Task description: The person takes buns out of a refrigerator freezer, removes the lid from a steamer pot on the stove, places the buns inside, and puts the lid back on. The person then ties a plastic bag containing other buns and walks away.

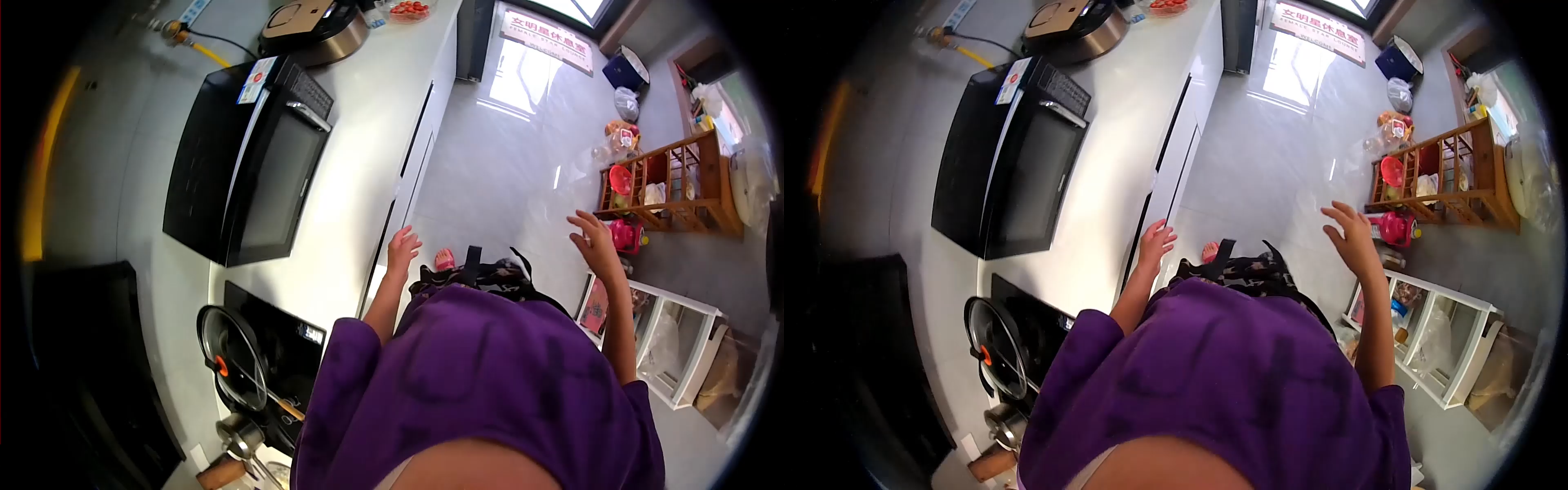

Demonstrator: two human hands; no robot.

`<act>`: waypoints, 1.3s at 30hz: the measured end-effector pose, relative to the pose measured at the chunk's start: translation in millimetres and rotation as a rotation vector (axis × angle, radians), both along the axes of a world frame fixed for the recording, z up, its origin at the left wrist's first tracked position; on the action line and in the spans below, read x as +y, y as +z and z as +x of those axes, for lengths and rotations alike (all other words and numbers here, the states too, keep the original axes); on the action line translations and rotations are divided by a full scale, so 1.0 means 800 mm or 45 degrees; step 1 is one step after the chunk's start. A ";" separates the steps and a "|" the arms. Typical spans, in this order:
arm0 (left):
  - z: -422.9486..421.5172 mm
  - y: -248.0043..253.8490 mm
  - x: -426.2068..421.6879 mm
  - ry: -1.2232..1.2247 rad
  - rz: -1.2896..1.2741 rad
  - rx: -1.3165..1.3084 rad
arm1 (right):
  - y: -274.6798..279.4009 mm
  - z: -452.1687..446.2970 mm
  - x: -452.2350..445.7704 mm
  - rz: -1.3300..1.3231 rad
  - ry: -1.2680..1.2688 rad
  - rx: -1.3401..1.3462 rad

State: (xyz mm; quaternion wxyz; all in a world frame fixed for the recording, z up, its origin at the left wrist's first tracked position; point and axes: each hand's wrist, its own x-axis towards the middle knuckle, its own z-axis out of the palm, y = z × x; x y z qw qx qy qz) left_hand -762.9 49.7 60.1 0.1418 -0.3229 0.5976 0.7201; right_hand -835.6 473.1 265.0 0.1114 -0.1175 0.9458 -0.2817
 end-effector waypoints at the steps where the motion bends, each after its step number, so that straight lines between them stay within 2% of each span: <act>1: -0.017 -0.001 0.002 0.038 0.096 -0.022 | -0.008 -0.010 0.007 -0.020 -0.039 0.030; 3: -0.056 0.007 0.006 0.129 0.284 -0.045 | -0.019 -0.028 0.013 -0.022 -0.066 -0.012; 7: -0.105 -0.002 0.013 0.255 0.312 -0.037 | -0.035 -0.078 0.031 0.029 0.139 -0.158; 9: -0.123 -0.011 0.019 0.310 0.283 -0.064 | -0.049 -0.117 0.048 -0.052 0.116 -0.237; 11: -0.130 -0.019 0.029 0.427 0.317 -0.060 | -0.044 -0.167 0.065 0.028 0.152 -0.259; 16: -0.143 -0.019 0.070 0.794 0.407 -0.086 | -0.040 -0.297 0.115 -0.084 0.276 -0.047; 19: -0.154 -0.016 0.102 1.057 0.466 -0.072 | -0.026 -0.370 0.127 -0.170 0.318 -0.147; 23: -0.167 -0.005 0.139 1.187 0.513 0.000 | -0.035 -0.455 0.122 -0.181 0.566 0.008; 25: -0.177 0.006 0.148 1.283 0.525 -0.021 | -0.032 -0.484 0.107 -0.193 0.596 -0.063; 28: -0.189 0.003 0.143 1.381 0.538 0.010 | -0.024 -0.507 0.068 -0.242 0.602 -0.206; 33: -0.234 -0.011 0.112 1.510 0.592 0.074 | -0.018 -0.537 0.030 -0.197 0.687 -0.249; 35: -0.254 -0.019 0.108 1.497 0.566 0.115 | -0.014 -0.556 0.024 -0.158 0.697 -0.309; 39: -0.291 -0.040 0.110 1.389 0.637 0.045 | -0.015 -0.607 0.026 -0.049 0.652 -0.160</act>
